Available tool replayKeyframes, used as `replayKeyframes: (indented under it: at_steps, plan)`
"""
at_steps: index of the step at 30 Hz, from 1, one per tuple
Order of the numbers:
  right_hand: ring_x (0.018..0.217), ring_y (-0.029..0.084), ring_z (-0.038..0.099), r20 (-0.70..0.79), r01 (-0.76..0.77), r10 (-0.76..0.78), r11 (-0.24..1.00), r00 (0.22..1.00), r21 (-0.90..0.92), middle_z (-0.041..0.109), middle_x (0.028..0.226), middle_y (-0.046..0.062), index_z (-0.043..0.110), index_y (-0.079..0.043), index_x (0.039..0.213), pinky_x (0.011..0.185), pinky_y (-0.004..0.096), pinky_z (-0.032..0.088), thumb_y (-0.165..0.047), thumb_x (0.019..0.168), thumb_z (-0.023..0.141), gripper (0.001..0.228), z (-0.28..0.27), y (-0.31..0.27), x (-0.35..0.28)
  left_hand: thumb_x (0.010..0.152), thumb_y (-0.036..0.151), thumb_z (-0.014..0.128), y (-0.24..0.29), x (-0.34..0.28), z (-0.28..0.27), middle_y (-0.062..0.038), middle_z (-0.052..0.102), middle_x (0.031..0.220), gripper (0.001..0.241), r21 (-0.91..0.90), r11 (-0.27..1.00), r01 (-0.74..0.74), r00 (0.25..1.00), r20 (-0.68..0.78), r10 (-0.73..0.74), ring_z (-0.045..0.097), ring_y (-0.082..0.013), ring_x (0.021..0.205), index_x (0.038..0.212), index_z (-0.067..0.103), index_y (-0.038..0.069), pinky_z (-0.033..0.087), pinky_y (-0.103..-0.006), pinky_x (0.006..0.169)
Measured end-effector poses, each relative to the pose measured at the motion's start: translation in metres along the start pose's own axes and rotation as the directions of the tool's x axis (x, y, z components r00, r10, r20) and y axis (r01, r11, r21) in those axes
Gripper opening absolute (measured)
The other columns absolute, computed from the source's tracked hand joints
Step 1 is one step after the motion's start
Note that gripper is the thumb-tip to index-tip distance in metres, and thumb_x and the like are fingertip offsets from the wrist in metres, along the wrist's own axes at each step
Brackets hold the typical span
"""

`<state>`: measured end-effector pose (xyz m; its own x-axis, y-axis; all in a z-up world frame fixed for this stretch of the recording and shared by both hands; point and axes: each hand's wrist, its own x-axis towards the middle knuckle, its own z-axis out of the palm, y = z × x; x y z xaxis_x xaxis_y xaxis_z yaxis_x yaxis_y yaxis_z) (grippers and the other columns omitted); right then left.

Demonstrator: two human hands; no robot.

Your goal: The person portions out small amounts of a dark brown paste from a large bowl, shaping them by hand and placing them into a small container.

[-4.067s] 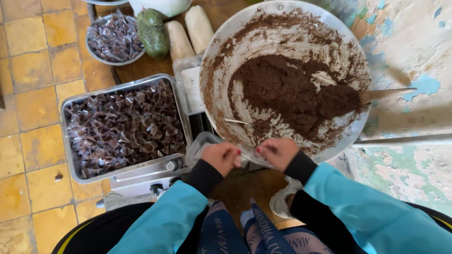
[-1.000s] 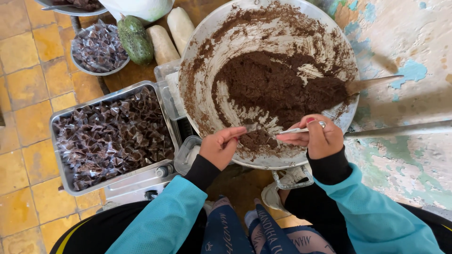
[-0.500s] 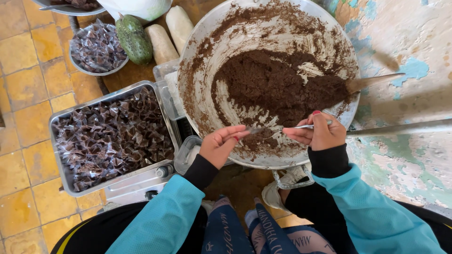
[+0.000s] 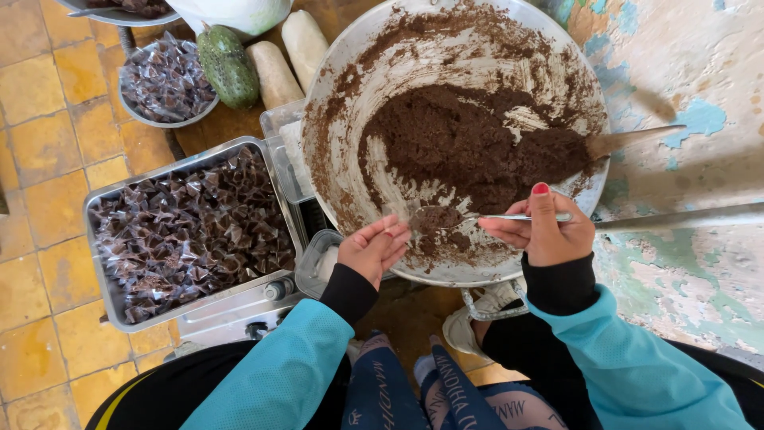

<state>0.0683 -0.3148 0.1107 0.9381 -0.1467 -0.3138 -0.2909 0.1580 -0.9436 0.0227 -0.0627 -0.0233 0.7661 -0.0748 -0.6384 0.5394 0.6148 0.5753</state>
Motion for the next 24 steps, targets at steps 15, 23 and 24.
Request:
replayKeyframes:
  at_steps: [15,23,24]
  plan:
    - [0.086,0.021,0.081,0.406,0.536,-0.352,0.603,0.843,-0.591,0.074,0.086,0.013,0.069,0.001,0.097,0.058,0.028,0.062,-0.027,0.112,0.05,0.037,-0.018,0.051,0.026,0.101,0.002,0.054,0.01,0.0,-0.003,-0.016,0.074,0.127,0.039,0.072,0.981,-0.182,0.98,-0.067,0.187,0.072,-0.0196,0.113,0.139,0.06,-0.004,0.06,-0.0261,0.091]
    - [0.08,0.029,0.073,0.54,0.637,-0.343,0.478,0.769,-0.604,0.075,0.096,0.012,0.073,-0.002,0.096,0.071,0.036,0.06,-0.026,0.111,0.049,0.036,-0.005,0.1,0.024,0.101,0.003,0.054,0.008,-0.002,-0.002,-0.015,0.072,0.13,0.04,0.089,0.982,-0.167,0.984,-0.049,0.172,0.071,-0.0202,0.118,0.14,0.059,-0.004,0.059,-0.0275,0.096]
    - [0.08,0.029,0.073,0.542,0.638,-0.34,0.48,0.768,-0.603,0.075,0.096,0.012,0.073,-0.002,0.096,0.071,0.036,0.06,-0.026,0.111,0.049,0.036,-0.003,0.103,0.024,0.101,0.003,0.054,0.008,-0.003,-0.003,-0.016,0.071,0.131,0.04,0.099,0.983,-0.157,0.985,-0.062,0.164,0.071,-0.021,0.119,0.139,0.059,-0.004,0.059,-0.0282,0.096]
